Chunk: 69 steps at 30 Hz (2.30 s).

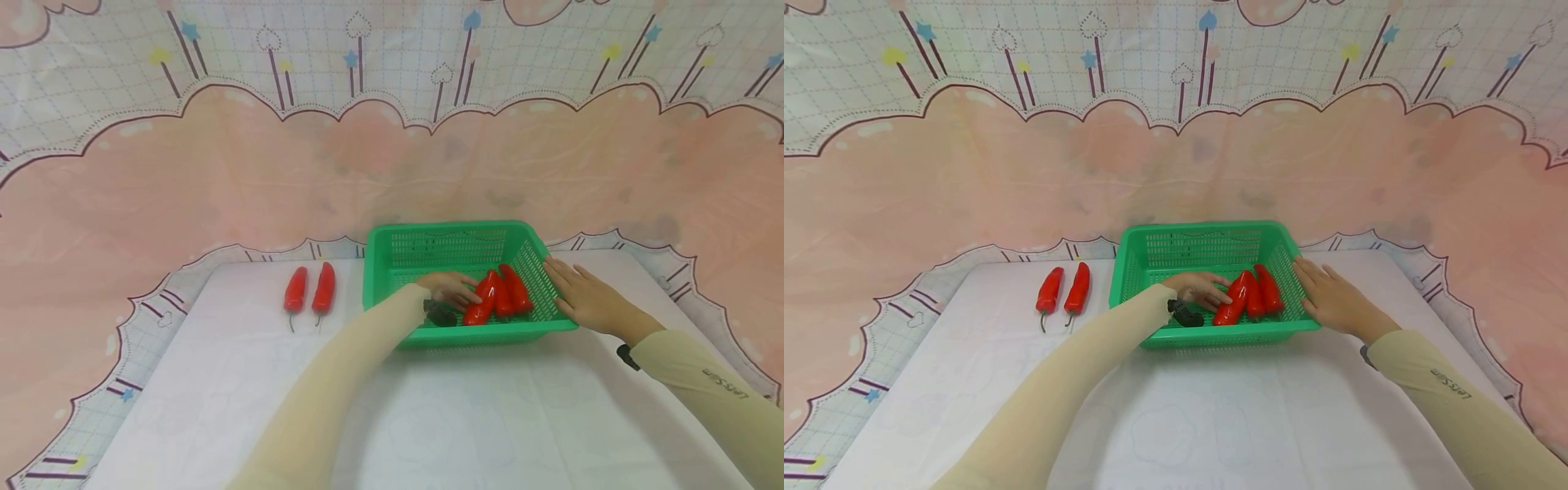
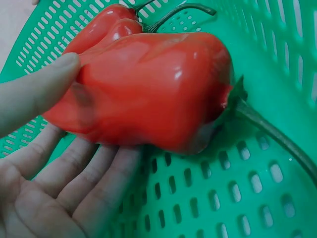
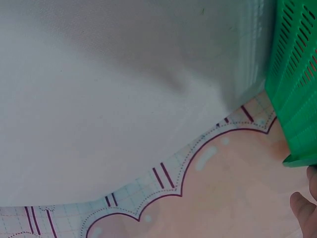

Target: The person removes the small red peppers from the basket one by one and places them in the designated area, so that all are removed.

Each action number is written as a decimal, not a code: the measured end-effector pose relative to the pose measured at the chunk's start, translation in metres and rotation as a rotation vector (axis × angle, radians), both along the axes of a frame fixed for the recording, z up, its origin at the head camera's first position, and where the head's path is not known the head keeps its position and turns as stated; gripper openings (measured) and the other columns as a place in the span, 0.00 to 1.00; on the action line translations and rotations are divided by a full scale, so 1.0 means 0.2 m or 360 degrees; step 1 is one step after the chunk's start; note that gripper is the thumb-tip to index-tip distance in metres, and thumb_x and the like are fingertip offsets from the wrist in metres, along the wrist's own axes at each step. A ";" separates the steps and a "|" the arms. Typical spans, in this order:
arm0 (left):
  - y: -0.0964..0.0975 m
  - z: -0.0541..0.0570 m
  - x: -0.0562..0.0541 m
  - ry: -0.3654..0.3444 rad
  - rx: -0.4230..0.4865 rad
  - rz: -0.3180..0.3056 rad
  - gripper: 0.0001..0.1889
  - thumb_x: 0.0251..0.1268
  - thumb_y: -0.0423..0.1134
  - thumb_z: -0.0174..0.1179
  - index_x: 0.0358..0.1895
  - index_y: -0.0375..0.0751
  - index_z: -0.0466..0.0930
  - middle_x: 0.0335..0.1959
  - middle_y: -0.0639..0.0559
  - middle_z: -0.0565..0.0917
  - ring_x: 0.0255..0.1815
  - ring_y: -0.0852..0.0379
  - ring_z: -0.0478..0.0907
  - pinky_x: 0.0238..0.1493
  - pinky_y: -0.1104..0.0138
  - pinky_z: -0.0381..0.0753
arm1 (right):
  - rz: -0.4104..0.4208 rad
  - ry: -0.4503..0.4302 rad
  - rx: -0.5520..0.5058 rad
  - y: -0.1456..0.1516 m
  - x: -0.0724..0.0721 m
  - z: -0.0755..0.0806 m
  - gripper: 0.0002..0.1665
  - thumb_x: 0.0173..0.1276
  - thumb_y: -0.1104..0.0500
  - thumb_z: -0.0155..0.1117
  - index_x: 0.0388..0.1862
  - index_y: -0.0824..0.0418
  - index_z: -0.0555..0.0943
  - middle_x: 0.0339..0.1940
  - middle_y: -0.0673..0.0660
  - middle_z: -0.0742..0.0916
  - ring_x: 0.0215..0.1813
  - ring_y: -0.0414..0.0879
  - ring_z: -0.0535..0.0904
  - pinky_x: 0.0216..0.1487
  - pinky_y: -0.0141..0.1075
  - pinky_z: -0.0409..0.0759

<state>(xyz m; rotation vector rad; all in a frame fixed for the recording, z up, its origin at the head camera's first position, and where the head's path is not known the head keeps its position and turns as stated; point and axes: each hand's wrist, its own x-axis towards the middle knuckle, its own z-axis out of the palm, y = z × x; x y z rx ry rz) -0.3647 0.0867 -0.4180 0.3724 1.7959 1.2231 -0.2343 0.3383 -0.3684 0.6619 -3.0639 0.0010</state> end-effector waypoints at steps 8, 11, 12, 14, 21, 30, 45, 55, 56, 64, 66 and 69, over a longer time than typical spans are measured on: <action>0.00 0.00 0.00 0.0028 -0.0015 0.0012 0.29 0.61 0.32 0.61 0.66 0.36 0.66 0.60 0.41 0.77 0.57 0.46 0.78 0.58 0.58 0.79 | -0.0009 -0.0002 0.0001 0.00 0.00 -0.01 0.38 0.69 0.55 0.47 0.71 0.74 0.53 0.73 0.70 0.59 0.74 0.65 0.52 0.71 0.62 0.51; 0.00 0.00 0.01 0.0027 -0.0003 0.0042 0.28 0.60 0.32 0.62 0.65 0.36 0.68 0.59 0.41 0.78 0.56 0.46 0.78 0.58 0.58 0.79 | -0.0005 -0.0001 -0.0004 0.00 0.00 -0.01 0.38 0.69 0.55 0.47 0.71 0.74 0.53 0.73 0.71 0.59 0.73 0.65 0.53 0.71 0.62 0.51; 0.00 0.00 0.01 0.0025 0.0004 0.0055 0.28 0.60 0.32 0.62 0.65 0.36 0.68 0.58 0.41 0.79 0.56 0.46 0.79 0.57 0.58 0.79 | -0.0003 0.0002 -0.0006 0.00 0.00 -0.01 0.38 0.69 0.55 0.47 0.71 0.74 0.53 0.73 0.71 0.59 0.73 0.65 0.53 0.71 0.62 0.51; 0.00 0.00 0.00 0.0016 0.0019 0.0079 0.28 0.60 0.32 0.62 0.65 0.36 0.68 0.58 0.41 0.78 0.56 0.46 0.79 0.57 0.58 0.79 | 0.0008 0.0018 -0.0006 0.00 0.00 -0.01 0.37 0.69 0.55 0.47 0.71 0.74 0.53 0.73 0.71 0.60 0.73 0.65 0.53 0.71 0.62 0.52; 0.00 -0.01 0.00 -0.0014 0.0067 0.0145 0.29 0.60 0.32 0.62 0.66 0.37 0.67 0.60 0.41 0.77 0.57 0.45 0.78 0.57 0.58 0.79 | 0.0025 0.0053 -0.0015 0.00 0.01 -0.01 0.37 0.69 0.56 0.47 0.70 0.74 0.54 0.72 0.71 0.61 0.73 0.65 0.54 0.70 0.62 0.54; 0.00 0.00 0.00 -0.0007 0.0063 0.0179 0.29 0.60 0.32 0.62 0.66 0.39 0.66 0.61 0.41 0.76 0.59 0.44 0.76 0.58 0.58 0.78 | 0.0009 0.0040 -0.0005 0.01 0.00 -0.02 0.37 0.69 0.56 0.47 0.71 0.75 0.53 0.73 0.71 0.60 0.73 0.65 0.53 0.71 0.62 0.52; -0.01 0.05 -0.01 -0.0002 0.0261 0.0410 0.29 0.62 0.30 0.59 0.68 0.38 0.64 0.64 0.41 0.73 0.61 0.44 0.75 0.62 0.59 0.75 | 0.0014 0.0021 -0.0020 0.00 0.01 -0.01 0.37 0.69 0.56 0.47 0.71 0.74 0.53 0.73 0.71 0.60 0.73 0.65 0.53 0.71 0.62 0.52; -0.01 0.06 -0.03 0.0014 0.0320 0.0522 0.29 0.60 0.30 0.61 0.66 0.34 0.66 0.64 0.41 0.73 0.63 0.45 0.73 0.63 0.61 0.74 | 0.0045 0.0070 -0.0076 0.01 0.00 -0.02 0.36 0.68 0.56 0.48 0.70 0.75 0.55 0.72 0.71 0.61 0.72 0.65 0.55 0.70 0.62 0.53; -0.01 0.05 -0.04 0.0008 0.0334 0.0534 0.29 0.60 0.30 0.61 0.66 0.34 0.65 0.64 0.41 0.72 0.63 0.45 0.73 0.63 0.61 0.74 | 0.0047 0.0072 -0.0086 0.01 0.00 -0.03 0.37 0.68 0.56 0.49 0.70 0.75 0.55 0.72 0.72 0.61 0.72 0.66 0.55 0.70 0.63 0.53; -0.02 0.06 -0.05 0.0009 0.0407 0.0563 0.30 0.62 0.32 0.60 0.68 0.35 0.63 0.64 0.41 0.73 0.63 0.45 0.73 0.64 0.59 0.73 | 0.0015 -0.0001 -0.0058 0.00 0.00 -0.01 0.37 0.69 0.56 0.47 0.71 0.74 0.54 0.73 0.71 0.59 0.73 0.66 0.53 0.71 0.62 0.51; -0.03 0.06 -0.05 0.0009 0.0423 0.0570 0.30 0.62 0.32 0.60 0.68 0.34 0.63 0.64 0.41 0.73 0.63 0.45 0.73 0.64 0.59 0.73 | 0.0016 -0.0003 -0.0055 0.00 0.00 -0.01 0.37 0.69 0.56 0.47 0.71 0.74 0.54 0.73 0.71 0.60 0.73 0.65 0.53 0.71 0.62 0.52; -0.04 0.08 -0.04 0.0002 0.0452 0.0594 0.29 0.63 0.32 0.59 0.68 0.34 0.63 0.64 0.41 0.73 0.63 0.45 0.73 0.65 0.59 0.73 | 0.0016 -0.0009 -0.0065 0.00 0.00 -0.01 0.37 0.69 0.56 0.47 0.71 0.74 0.54 0.73 0.71 0.59 0.73 0.65 0.53 0.71 0.62 0.52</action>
